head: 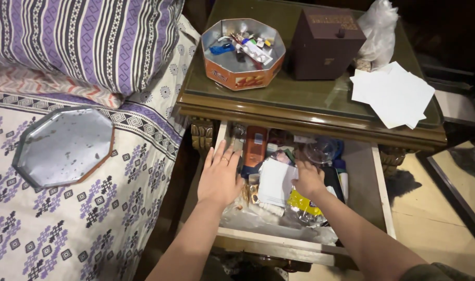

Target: Searching through a cluttered nightstand drawer and placing items on top of the nightstand.

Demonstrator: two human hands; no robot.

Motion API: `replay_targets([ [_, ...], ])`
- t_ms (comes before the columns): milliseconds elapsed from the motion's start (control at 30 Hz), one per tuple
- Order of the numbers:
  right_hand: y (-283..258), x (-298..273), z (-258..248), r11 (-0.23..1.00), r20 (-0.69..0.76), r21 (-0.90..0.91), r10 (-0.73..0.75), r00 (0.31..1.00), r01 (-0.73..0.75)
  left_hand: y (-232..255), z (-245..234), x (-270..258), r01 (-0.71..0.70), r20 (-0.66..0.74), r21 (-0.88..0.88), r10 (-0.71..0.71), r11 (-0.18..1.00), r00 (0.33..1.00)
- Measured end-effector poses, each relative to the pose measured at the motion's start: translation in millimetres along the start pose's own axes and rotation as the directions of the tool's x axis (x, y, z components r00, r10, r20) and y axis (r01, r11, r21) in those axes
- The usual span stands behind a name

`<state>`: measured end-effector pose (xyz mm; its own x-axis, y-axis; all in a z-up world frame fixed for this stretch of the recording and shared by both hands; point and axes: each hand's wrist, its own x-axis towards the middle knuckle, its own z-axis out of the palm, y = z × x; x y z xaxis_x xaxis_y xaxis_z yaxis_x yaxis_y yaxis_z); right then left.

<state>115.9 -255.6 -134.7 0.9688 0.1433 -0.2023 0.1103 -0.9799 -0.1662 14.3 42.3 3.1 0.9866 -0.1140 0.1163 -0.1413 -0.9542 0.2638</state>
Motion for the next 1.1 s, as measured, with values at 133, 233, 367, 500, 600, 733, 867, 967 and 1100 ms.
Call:
replay_targets([
  [133,-5,-11,-13,0.999,-0.006,-0.026,0.021,1.000,-0.021,1,-3,-1,-0.003,-0.010,-0.004,0.003,1.000,1.000],
  [233,-7,-16,-22,0.999,-0.013,-0.034,0.033,0.999,-0.034,1,-2,-1,-0.007,-0.018,0.000,0.007,1.000,1.000],
  [367,-6,-20,-26,0.994,-0.087,0.113,0.010,0.996,0.000,0,1,-1,-0.009,-0.027,-0.005,0.009,1.000,1.000],
  [500,-8,-22,-29,0.989,-0.181,0.147,0.001,0.983,0.026,0,1,-2,-0.010,-0.032,-0.006,0.010,1.000,0.999],
  [600,-5,-23,-26,0.980,-0.230,0.183,-0.034,0.973,0.078,1,1,-2,-0.011,-0.039,-0.022,0.011,1.000,0.999],
  [733,-10,-31,-30,0.955,-0.269,0.279,-0.024,0.963,0.101,0,0,-2,-0.009,-0.036,-0.046,0.008,0.999,0.999],
  [867,-11,-32,-32,0.958,-0.189,0.270,-0.050,0.981,0.100,1,0,-2,-0.003,-0.029,-0.044,0.002,0.999,1.000],
  [967,-8,-31,-29,0.959,-0.056,0.280,-0.036,0.998,0.051,0,1,-2,-0.003,-0.026,-0.044,0.002,0.999,1.000],
  [1100,-7,-30,-32,0.958,-0.016,0.286,-0.028,0.999,0.031,1,-1,-3,0.004,-0.036,-0.058,-0.006,0.998,0.999],
])
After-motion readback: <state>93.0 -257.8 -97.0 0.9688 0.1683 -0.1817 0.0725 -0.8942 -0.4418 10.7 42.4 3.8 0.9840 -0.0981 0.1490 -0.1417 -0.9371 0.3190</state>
